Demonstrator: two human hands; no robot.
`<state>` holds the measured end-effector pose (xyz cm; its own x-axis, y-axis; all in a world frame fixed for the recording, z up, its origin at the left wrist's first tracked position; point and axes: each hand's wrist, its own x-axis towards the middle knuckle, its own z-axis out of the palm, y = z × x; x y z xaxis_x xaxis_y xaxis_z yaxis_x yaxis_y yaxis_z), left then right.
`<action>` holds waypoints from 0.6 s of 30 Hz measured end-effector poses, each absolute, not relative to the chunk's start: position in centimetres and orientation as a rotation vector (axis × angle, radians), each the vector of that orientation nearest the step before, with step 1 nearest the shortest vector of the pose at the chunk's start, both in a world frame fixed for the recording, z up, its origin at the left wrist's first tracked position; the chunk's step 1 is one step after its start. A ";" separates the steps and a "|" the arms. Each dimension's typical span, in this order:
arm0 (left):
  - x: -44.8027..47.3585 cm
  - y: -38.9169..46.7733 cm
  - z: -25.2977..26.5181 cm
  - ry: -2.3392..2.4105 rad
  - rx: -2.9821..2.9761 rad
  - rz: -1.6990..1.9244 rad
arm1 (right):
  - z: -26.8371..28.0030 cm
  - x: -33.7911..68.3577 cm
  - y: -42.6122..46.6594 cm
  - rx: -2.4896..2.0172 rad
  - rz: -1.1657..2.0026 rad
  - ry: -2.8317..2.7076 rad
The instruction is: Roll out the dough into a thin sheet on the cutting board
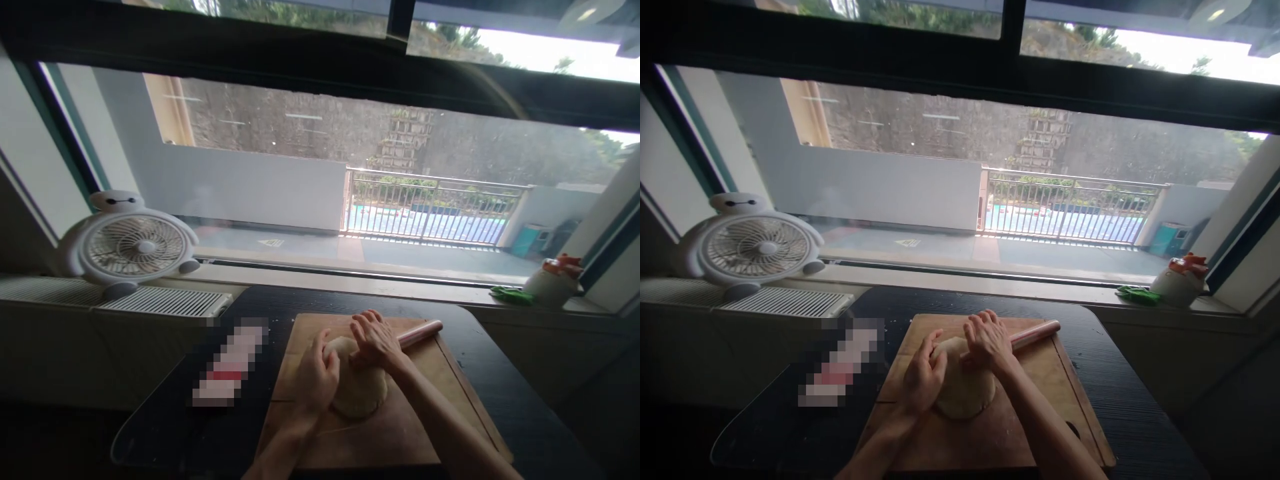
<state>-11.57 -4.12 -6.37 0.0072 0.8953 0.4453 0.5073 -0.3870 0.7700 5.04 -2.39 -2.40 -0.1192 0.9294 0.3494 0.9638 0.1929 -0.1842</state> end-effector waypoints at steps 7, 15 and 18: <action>-11.9 -4.6 -5.8 1.431 1.822 1.265 | -1.1 3.3 2.3 -1.838 -0.021 -2.123; -12.0 -2.4 -3.0 1.425 1.753 1.011 | -3.4 6.2 -9.6 -1.717 -0.191 -1.960; -11.2 -0.3 -1.2 1.330 1.884 0.742 | -3.6 6.0 -9.5 -1.754 -0.206 -1.891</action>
